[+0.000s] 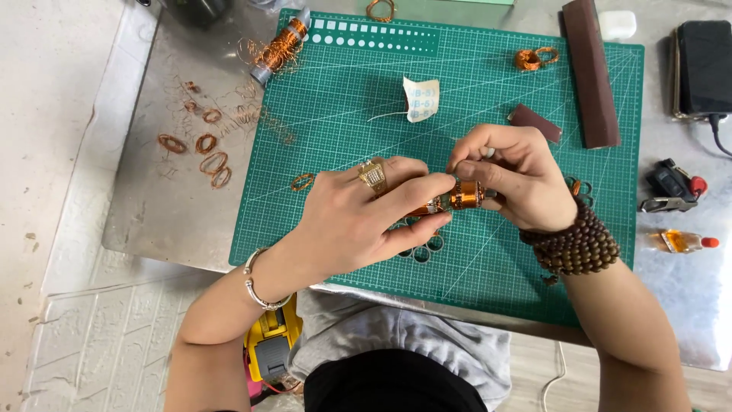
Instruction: Winding copper wire onto a motor armature and securing the ends into the commutator slots.
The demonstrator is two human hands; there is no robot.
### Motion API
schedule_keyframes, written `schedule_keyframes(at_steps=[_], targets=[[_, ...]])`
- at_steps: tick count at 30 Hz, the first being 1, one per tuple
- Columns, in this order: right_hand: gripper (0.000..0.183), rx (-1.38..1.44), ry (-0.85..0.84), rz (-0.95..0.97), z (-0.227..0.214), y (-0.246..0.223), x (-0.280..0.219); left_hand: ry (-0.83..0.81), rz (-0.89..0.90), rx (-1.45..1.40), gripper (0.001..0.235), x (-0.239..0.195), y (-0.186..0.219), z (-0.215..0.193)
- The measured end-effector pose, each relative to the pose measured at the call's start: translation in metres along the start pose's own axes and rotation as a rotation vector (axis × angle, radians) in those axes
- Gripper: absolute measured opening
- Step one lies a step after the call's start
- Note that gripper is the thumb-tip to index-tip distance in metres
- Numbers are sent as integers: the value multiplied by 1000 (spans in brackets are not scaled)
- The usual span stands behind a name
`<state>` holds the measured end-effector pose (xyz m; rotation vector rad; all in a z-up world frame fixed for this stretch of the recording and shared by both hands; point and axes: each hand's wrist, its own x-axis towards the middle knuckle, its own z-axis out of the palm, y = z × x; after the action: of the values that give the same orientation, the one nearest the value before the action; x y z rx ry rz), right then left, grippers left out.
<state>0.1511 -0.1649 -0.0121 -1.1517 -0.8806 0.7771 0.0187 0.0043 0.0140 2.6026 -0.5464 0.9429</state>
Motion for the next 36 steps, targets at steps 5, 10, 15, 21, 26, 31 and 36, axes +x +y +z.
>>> schedule_keyframes(at_steps=[5, 10, 15, 21, 26, 31, 36], targets=[[7, -121, 21, -71, -9, 11, -2, -24, -30, -7, 29, 6, -8, 4], [3, -510, 117, -253, -1, 4, -7, -133, -125, -142, 30, 4, -26, 20], [8, -817, 165, -328, 11, -4, -5, -165, -261, -118, 27, 2, -42, 38], [8, -956, 58, -348, 3, 5, -1, -142, -297, -217, 28, -10, -51, 53], [9, -1135, -74, -315, -5, 8, -2, -177, -299, -271, 28, -18, -57, 63], [9, -1277, -129, -349, -12, 12, -3, -228, -247, -243, 25, -24, -54, 67], [10, -1341, -106, -324, -16, 16, -5, -283, -193, -210, 25, -27, -46, 68]])
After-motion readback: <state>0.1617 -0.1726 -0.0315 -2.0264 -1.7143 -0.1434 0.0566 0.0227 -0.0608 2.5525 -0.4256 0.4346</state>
